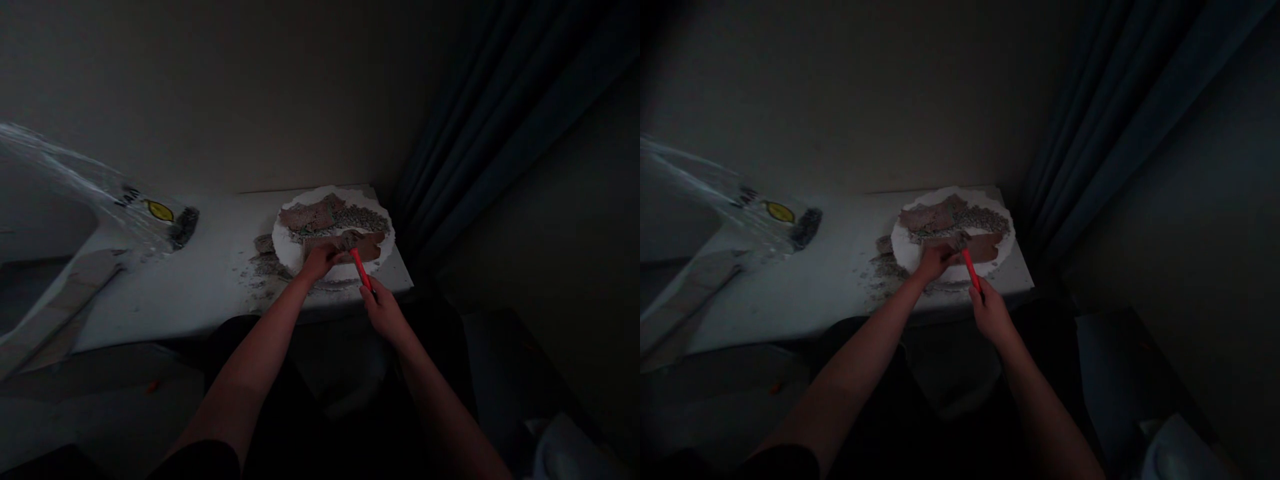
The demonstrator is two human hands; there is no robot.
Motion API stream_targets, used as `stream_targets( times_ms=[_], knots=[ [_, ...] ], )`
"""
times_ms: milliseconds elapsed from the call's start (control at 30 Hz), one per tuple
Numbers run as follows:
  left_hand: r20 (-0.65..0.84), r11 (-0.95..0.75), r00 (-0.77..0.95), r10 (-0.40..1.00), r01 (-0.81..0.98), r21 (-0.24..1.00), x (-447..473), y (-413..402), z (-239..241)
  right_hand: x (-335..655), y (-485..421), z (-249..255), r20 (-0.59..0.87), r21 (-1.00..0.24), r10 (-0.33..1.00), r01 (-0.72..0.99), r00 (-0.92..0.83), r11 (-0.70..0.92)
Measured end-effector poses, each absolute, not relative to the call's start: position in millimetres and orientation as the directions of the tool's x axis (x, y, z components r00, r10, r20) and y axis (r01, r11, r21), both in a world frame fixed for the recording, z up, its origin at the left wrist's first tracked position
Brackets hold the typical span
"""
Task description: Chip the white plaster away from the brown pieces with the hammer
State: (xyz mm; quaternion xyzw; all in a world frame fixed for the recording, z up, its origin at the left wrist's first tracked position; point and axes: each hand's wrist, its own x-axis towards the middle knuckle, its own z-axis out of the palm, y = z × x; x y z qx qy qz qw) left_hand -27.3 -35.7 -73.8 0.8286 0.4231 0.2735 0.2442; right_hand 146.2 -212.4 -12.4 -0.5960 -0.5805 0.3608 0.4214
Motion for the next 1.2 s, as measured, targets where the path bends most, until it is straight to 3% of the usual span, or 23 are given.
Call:
stream_targets(
  times_ms=[233,633,1200],
  knots=[
    [0.394,-0.575,0.427,0.814,0.5,0.647,-27.1,-35.1,-78.4,139.8,-212.9,-8.9,0.066,-0.92,0.995,0.391,0.07,0.033],
    [0.389,-0.624,0.508,0.768,0.459,0.632,-27.3,-32.2,-82.4,140.9,-216.5,-19.9,0.077,-0.888,0.993,0.459,0.093,0.026],
    [0.435,-0.651,0.494,0.753,0.467,0.598,-26.9,-30.0,-89.9,135.6,-217.9,-10.6,0.081,-0.88,0.993,0.474,0.088,0.029]
  ],
)
